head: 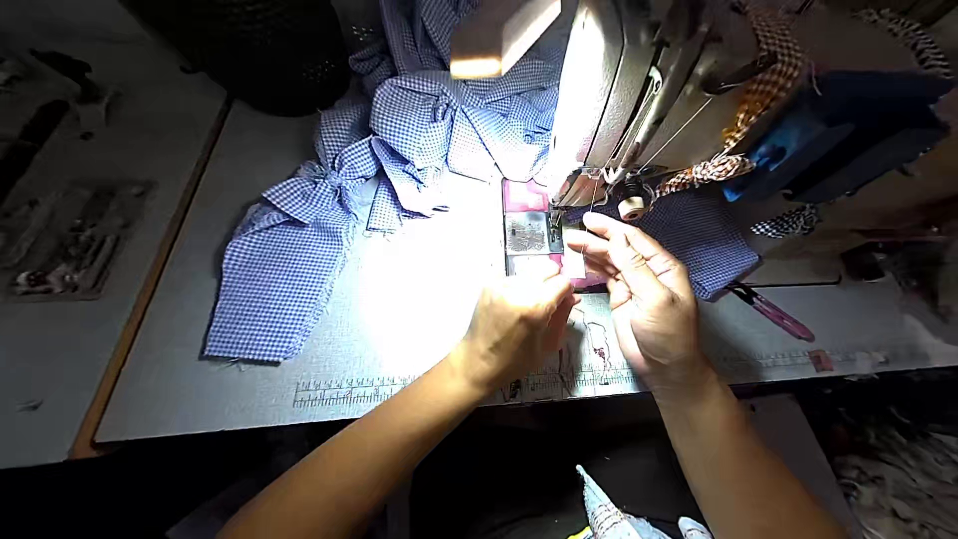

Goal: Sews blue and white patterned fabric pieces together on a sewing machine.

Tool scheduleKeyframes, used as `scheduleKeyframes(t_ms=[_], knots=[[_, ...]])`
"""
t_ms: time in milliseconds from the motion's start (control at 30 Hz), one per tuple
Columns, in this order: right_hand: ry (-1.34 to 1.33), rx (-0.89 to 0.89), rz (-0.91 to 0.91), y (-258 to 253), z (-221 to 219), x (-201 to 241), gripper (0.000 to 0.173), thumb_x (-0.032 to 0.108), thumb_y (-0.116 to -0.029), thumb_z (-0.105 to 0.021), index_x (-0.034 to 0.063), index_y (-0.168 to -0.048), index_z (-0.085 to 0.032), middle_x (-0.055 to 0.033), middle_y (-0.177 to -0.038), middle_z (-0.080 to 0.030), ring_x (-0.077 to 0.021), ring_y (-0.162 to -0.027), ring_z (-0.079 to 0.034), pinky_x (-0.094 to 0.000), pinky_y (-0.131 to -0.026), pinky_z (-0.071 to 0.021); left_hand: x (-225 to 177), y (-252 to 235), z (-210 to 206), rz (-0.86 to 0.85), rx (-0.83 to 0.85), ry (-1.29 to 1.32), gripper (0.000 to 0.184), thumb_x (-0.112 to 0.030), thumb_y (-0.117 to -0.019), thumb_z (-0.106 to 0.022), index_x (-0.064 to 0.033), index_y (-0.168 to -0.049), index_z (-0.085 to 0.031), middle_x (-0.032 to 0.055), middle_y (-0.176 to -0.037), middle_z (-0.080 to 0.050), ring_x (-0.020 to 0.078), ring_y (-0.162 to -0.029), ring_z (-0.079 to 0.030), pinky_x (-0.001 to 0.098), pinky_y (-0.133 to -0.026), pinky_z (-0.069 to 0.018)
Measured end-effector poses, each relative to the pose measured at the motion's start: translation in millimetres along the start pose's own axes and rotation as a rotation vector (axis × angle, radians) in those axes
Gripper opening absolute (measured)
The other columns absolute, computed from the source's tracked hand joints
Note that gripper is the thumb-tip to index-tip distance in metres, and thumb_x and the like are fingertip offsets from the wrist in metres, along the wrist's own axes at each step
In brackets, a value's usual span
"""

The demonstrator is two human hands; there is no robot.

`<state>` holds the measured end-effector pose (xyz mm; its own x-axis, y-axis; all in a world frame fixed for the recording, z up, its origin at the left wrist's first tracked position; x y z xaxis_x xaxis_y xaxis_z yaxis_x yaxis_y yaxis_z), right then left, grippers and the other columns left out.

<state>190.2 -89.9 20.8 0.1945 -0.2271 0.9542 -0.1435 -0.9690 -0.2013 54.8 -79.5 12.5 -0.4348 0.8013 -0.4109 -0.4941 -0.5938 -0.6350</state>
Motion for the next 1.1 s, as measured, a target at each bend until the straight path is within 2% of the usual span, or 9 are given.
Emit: scheduleKeyframes(t_ms=[100, 200, 300, 367, 433, 667, 900, 1000, 1100], knots=[[-0.198, 0.037, -0.059, -1, -18, 1, 0.033, 0.014, -0.1101, -0.034, 0.0056, -0.127, -0.061, -0.0026, -0.084, -0.065, -0.0078, -0.075, -0.065, -0.0236, -0.072, -0.0573, -7, 10, 14, -0.052, -0.004, -0.045, 0.017, -0.008, -0.0903, -0.064, -0.0047, -0.075, -0.071, 0.0042, -0.066, -0.058, 0.0135, -0.056, -0.054, 0.0272, -0.048, -0.0400], [-0.076, 0.003, 0.036, -6, -27, -1, 0.022, 0.010, -0.1090, -0.042, 0.0067, -0.104, -0.063, 0.0025, -0.065, -0.046, -0.0011, -0.044, -0.034, -0.0147, -0.041, -0.0324, -16, 6, 28, -0.085, 0.075, -0.032, 0.021, -0.014, -0.0948, -0.062, -0.0067, -0.077, -0.071, 0.0031, -0.067, -0.057, 0.0136, -0.057, -0.054, 0.0285, -0.048, -0.0400], [0.361, 0.201, 0.257, 15, -30, 5, 0.016, 0.000, -0.0993, -0.052, 0.0023, -0.094, -0.067, -0.0004, -0.083, -0.066, -0.0019, -0.070, -0.061, -0.0188, -0.064, -0.0538, -27, -3, 57, -0.217, 0.056, 0.031, 0.021, -0.014, -0.0968, -0.056, -0.0055, -0.096, -0.074, 0.0081, -0.097, -0.073, 0.0140, -0.093, -0.070, 0.0276, -0.078, -0.0557], [0.497, 0.490, 0.234, 50, -37, -3, 0.021, 0.002, -0.0988, -0.051, 0.0010, -0.093, -0.071, -0.0048, -0.084, -0.069, -0.0070, -0.080, -0.066, -0.0257, -0.075, -0.0556, -28, -6, 67, -0.313, 0.184, -0.034, 0.033, -0.012, -0.1007, -0.047, -0.0092, -0.120, -0.074, 0.0073, -0.131, -0.070, 0.0217, -0.134, -0.056, 0.0390, -0.109, -0.0419], [0.585, 0.678, 0.160, 66, -33, -8, 0.022, 0.000, -0.0943, -0.050, 0.0004, -0.095, -0.073, -0.0095, -0.088, -0.072, -0.0143, -0.083, -0.069, -0.0323, -0.075, -0.0562, -18, -7, 67, -0.375, 0.303, -0.148, 0.034, -0.013, -0.0995, -0.046, -0.0117, -0.109, -0.078, 0.0041, -0.136, -0.068, 0.0271, -0.146, -0.045, 0.0497, -0.123, -0.0271], [0.812, 0.094, 0.247, -62, 39, -27, 0.022, 0.011, -0.1004, -0.055, -0.0021, -0.098, -0.073, -0.0104, -0.089, -0.073, -0.0129, -0.082, -0.069, -0.0356, -0.079, -0.0571, -14, -19, 54, -0.255, 0.285, -0.702, 0.029, -0.013, -0.1017, -0.050, -0.0084, -0.121, -0.071, 0.0088, -0.114, -0.070, 0.0283, -0.105, -0.061, 0.0443, -0.091, -0.0387], [0.910, -0.080, 0.155, -99, 26, -46, 0.029, 0.010, -0.0955, -0.063, -0.0080, -0.118, -0.068, -0.0232, -0.119, -0.069, -0.0262, -0.120, -0.062, -0.0430, -0.106, -0.0457, -15, -42, 50, -0.197, 0.132, -0.901, 0.024, -0.002, -0.1018, -0.050, -0.0093, -0.113, -0.069, 0.0090, -0.102, -0.067, 0.0275, -0.101, -0.060, 0.0449, -0.096, -0.0337], [0.979, 0.009, 0.150, -92, 25, -51, 0.024, 0.017, -0.0989, -0.060, -0.0015, -0.110, -0.072, -0.0175, -0.109, -0.073, -0.0258, -0.110, -0.067, -0.0478, -0.099, -0.0506, -12, -40, 50, -0.203, 0.082, -0.940, 0.021, -0.001, -0.1025, -0.051, -0.0083, -0.109, -0.069, 0.0083, -0.097, -0.067, 0.0267, -0.093, -0.059, 0.0429, -0.091, -0.0341], [1.119, 0.234, 0.268, -44, 19, -34, 0.019, 0.012, -0.1000, -0.054, 0.0072, -0.093, -0.070, -0.0083, -0.080, -0.067, -0.0244, -0.075, -0.067, -0.0497, -0.065, -0.0536, -12, -35, 48, -0.173, 0.117, -0.889, 0.024, 0.000, -0.1019, -0.052, -0.0096, -0.108, -0.073, 0.0049, -0.110, -0.071, 0.0255, -0.101, -0.060, 0.0416, -0.092, -0.0349]])
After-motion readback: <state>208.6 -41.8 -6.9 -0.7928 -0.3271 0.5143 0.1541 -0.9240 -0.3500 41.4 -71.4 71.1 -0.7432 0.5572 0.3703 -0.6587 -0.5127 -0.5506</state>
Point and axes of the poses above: each hand's wrist, its own y-axis away from the middle knuckle, its own z-axis out of the back of the hand, x = y × z, the point moved 6 cm from there along -y, towards the middle knuckle
